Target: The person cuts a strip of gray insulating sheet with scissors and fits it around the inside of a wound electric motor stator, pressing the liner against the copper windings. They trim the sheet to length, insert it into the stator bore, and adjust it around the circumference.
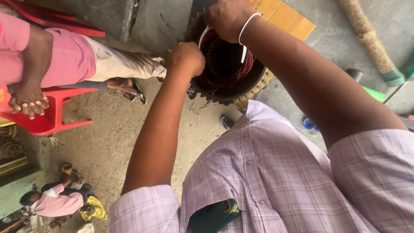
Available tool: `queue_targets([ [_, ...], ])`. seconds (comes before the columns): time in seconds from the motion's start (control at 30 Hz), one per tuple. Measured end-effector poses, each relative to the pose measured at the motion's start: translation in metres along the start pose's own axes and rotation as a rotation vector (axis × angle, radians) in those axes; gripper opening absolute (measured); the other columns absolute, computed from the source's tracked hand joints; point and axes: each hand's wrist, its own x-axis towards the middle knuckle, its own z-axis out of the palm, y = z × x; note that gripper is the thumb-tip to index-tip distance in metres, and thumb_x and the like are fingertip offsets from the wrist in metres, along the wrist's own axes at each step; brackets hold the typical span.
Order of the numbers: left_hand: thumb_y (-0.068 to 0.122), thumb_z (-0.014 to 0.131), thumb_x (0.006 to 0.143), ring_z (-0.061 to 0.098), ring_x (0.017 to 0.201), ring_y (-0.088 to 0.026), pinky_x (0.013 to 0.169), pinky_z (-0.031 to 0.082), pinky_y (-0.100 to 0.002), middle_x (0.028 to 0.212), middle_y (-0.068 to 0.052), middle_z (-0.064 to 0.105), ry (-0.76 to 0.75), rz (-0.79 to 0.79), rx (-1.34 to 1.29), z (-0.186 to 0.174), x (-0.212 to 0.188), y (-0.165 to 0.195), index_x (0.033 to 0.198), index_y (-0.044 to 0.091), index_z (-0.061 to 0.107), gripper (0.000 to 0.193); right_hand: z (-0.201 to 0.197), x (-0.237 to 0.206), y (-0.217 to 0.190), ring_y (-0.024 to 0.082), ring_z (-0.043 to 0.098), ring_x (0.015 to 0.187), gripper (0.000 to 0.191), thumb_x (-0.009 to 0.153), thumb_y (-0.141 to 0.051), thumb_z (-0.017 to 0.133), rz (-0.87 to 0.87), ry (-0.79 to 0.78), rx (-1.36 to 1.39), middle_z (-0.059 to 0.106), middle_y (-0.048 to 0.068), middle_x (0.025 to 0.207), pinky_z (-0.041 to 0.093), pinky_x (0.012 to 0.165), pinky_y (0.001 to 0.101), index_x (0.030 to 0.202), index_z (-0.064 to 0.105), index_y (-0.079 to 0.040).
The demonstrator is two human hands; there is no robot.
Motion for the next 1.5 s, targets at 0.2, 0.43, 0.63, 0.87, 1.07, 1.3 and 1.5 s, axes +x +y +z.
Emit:
queue_targets([
  [0.2, 0.021, 0.074, 0.089, 0.067, 0.102, -0.04, 0.086, 0.054, -0.049, 0.108, -0.021, 0.069, 0.417, 0.307, -0.131, 0.001, 0.005, -0.004, 0.108, 0.0, 0.071, 0.028, -0.023, -0.01, 0.014, 0.031, 0.073, 0.083, 0.024, 0.098, -0.029, 0.07, 0.025, 0.02, 0.041, 0.076, 0.015, 0.09, 0.058, 0.07, 0.0439, 0.106, 0.077, -0.008],
  [0.43, -0.005, 0.064, 0.088, 0.071, 0.091, -0.037, 0.082, 0.057, -0.048, 0.094, -0.016, 0.071, 0.747, 0.625, -0.247, 0.025, 0.037, -0.01, 0.089, 0.005, 0.073, 0.014, 0.007, -0.012, 0.012, 0.029, 0.074, 0.077, 0.016, 0.098, -0.012, 0.063, 0.058, 0.129, 0.006, 0.075, 0.012, 0.089, 0.06, 0.065, 0.0408, 0.101, 0.079, -0.015],
  [0.63, -0.003, 0.061, 0.095, 0.071, 0.089, -0.033, 0.079, 0.057, -0.046, 0.096, -0.016, 0.07, 0.565, 0.651, -0.177, 0.014, 0.047, -0.013, 0.089, 0.005, 0.073, 0.016, -0.006, -0.027, 0.004, 0.032, 0.073, 0.077, 0.018, 0.095, -0.014, 0.062, 0.065, 0.228, 0.058, 0.075, 0.012, 0.091, 0.059, 0.065, 0.0445, 0.103, 0.078, -0.015],
  [0.87, 0.009, 0.067, 0.092, 0.066, 0.101, -0.032, 0.089, 0.052, -0.045, 0.101, -0.011, 0.071, 0.658, 1.192, -0.402, -0.001, 0.058, -0.008, 0.109, 0.006, 0.077, 0.019, -0.03, -0.066, -0.01, 0.039, 0.072, 0.086, 0.022, 0.091, -0.019, 0.068, 0.469, -0.016, 0.189, 0.073, 0.019, 0.093, 0.058, 0.077, 0.0485, 0.112, 0.071, -0.013],
  [1.07, 0.008, 0.062, 0.096, 0.069, 0.09, -0.026, 0.087, 0.054, -0.042, 0.085, -0.007, 0.071, 0.54, 1.458, -0.289, -0.006, 0.097, 0.022, 0.094, 0.016, 0.08, 0.02, -0.023, -0.074, -0.04, 0.039, 0.071, 0.081, 0.021, 0.089, -0.024, 0.075, 0.632, 0.162, 0.222, 0.073, 0.017, 0.09, 0.057, 0.077, 0.0474, 0.098, 0.072, -0.006],
  [1.3, 0.021, 0.052, 0.106, 0.071, 0.078, -0.022, 0.07, 0.058, -0.038, 0.083, -0.009, 0.069, 0.442, 1.493, -0.142, 0.004, 0.115, 0.045, 0.088, 0.013, 0.072, 0.029, -0.007, -0.068, -0.053, 0.032, 0.073, 0.078, 0.012, 0.091, -0.018, 0.073, 0.843, 0.132, 0.11, 0.075, 0.013, 0.088, 0.059, 0.08, 0.0426, 0.091, 0.076, -0.007],
  [1.5, 0.016, 0.056, 0.093, 0.073, 0.08, -0.022, 0.071, 0.06, -0.037, 0.083, -0.008, 0.072, 0.701, 1.548, -0.233, 0.025, 0.11, 0.056, 0.086, 0.014, 0.073, 0.018, 0.003, -0.064, -0.08, 0.032, 0.073, 0.084, 0.012, 0.095, -0.01, 0.068, 0.917, 0.317, 0.121, 0.075, 0.014, 0.097, 0.059, 0.08, 0.0433, 0.104, 0.075, -0.008],
])
